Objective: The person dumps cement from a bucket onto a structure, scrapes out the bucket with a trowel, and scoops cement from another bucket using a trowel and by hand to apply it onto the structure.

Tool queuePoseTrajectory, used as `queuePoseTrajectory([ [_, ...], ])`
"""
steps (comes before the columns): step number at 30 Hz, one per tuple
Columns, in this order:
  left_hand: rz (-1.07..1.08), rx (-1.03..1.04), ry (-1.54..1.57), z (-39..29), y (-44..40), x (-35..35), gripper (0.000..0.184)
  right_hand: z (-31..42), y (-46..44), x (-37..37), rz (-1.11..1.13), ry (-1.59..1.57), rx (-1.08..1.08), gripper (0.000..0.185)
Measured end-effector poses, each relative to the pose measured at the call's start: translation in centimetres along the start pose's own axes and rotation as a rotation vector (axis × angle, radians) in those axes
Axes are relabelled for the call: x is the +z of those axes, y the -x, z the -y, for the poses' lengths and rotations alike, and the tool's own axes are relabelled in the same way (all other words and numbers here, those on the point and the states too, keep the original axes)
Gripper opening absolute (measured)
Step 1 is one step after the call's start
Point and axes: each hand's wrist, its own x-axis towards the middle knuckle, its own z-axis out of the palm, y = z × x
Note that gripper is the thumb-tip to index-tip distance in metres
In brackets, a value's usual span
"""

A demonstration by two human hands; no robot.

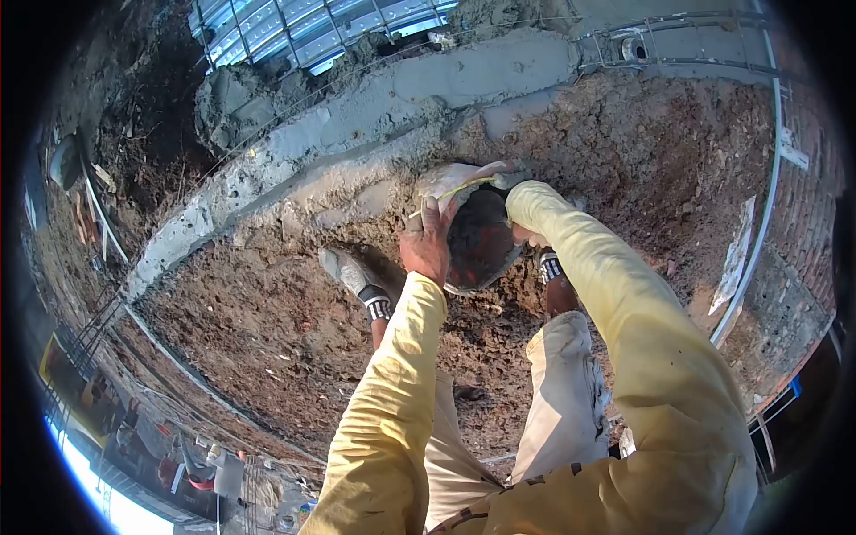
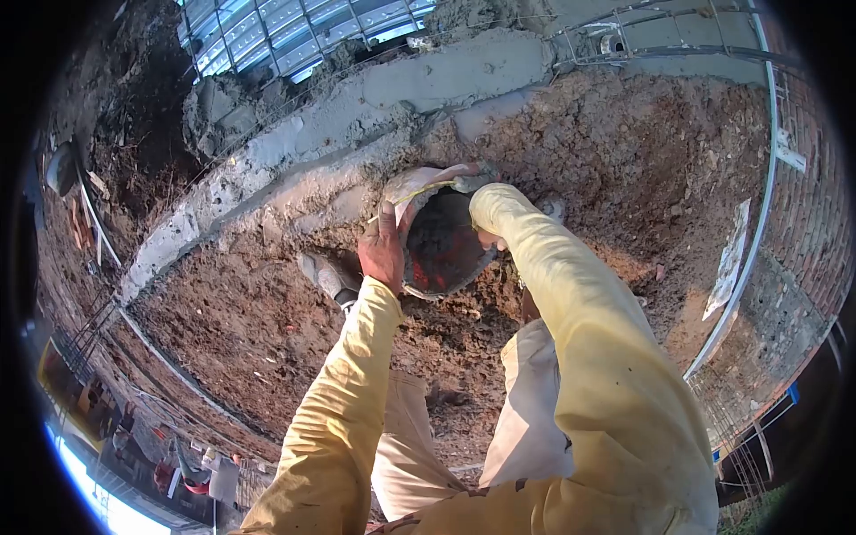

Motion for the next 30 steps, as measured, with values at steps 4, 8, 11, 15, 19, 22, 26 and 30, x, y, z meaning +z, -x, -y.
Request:
queuePoseTrajectory([
  [4,-0.030,0.036,-0.194,0.6,0.9,0.4,0.052,0.0,-0.1,1.6,0.071,-0.016,-0.001,0.061],
  [8,-0.086,0.048,-0.172,2.0,0.4,-0.4,0.050,3.2,-0.8,3.3,0.121,0.015,-0.061,0.061],
  [11,-0.085,0.000,-0.077,2.4,-0.6,-2.7,0.049,1.4,0.4,4.4,0.200,-0.057,-0.127,0.061],
  [15,-0.092,-0.091,0.054,-0.9,-0.8,-4.2,0.045,1.8,1.7,7.4,0.272,-0.166,-0.246,0.062],
  [19,-0.179,-0.031,0.137,0.2,-0.7,-6.6,0.043,4.7,3.5,9.2,0.243,-0.274,-0.362,0.062],
  [22,-0.234,-0.090,0.070,0.3,0.3,-8.8,0.043,5.1,4.3,7.3,0.303,-0.423,-0.433,0.056],
  [26,-0.308,-0.105,0.309,0.9,0.1,-10.6,0.042,2.3,4.8,5.1,0.457,-0.628,-0.564,0.042],
  [30,-0.362,-0.189,0.304,-0.5,-1.4,-11.6,0.044,-0.1,7.5,1.0,0.508,-0.623,-0.586,0.045],
])
